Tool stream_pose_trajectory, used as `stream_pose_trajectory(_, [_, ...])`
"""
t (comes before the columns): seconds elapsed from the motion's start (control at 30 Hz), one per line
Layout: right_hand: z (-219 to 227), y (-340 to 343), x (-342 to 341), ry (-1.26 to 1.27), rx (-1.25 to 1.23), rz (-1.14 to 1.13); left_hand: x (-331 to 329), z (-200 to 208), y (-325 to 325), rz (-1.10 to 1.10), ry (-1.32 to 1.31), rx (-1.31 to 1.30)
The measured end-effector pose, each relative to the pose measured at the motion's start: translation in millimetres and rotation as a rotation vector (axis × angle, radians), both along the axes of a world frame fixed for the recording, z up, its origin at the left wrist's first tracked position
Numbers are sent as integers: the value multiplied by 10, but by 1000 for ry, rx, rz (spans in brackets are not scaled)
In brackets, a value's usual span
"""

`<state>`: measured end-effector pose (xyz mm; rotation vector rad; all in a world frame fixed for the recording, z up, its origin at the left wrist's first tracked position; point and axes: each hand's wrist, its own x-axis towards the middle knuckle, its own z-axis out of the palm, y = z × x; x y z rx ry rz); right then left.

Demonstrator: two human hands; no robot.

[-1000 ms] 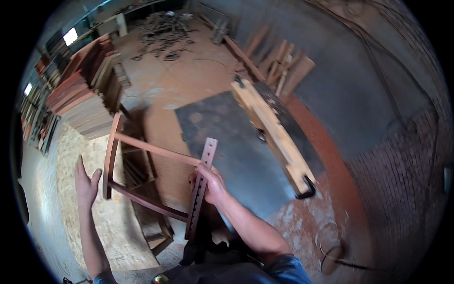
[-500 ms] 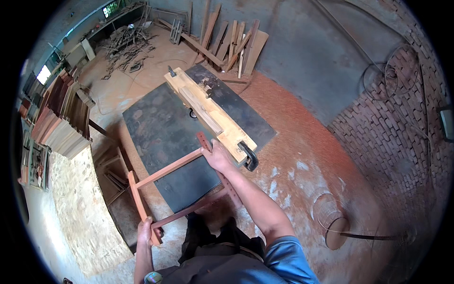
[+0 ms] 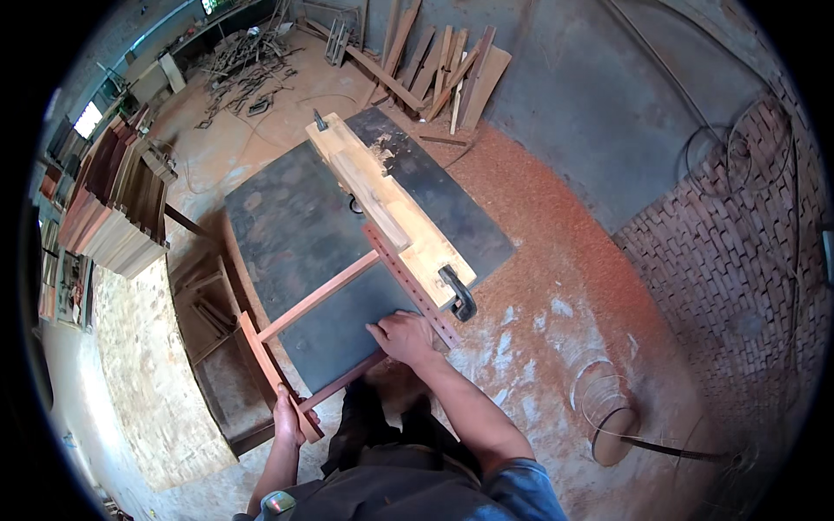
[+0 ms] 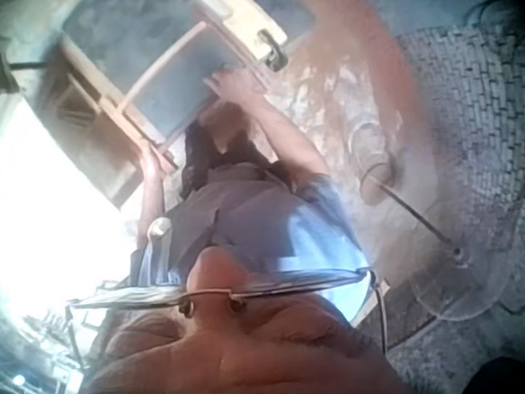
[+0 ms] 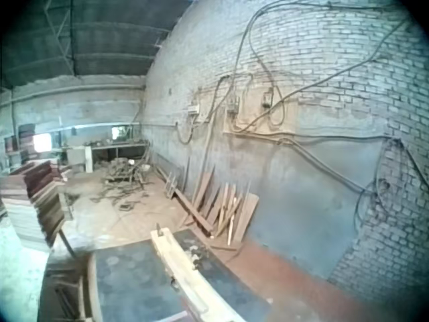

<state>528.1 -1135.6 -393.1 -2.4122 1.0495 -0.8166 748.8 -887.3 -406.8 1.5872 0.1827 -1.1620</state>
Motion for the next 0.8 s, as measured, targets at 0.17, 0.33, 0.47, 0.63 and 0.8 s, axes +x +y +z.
stream_pose_trajectory(0.17, [21,-113,115,-49,-67,-32,95,-25,-70,26,102,13])
stream_pose_trajectory(0.33, [-24,-179,228,-48,-75,-67,186,-1,-177,48,155,65])
stream_pose_trajectory(0.47, [29,-227,304,-54,-68,-78,259,-24,-190,32,124,47])
stream_pose_trajectory(0.63, [32,-339,407,-72,-103,-81,355,2,-318,41,132,37])
stream_pose_trajectory(0.8, [60,-472,558,-55,-91,-68,545,-66,-429,15,124,43])
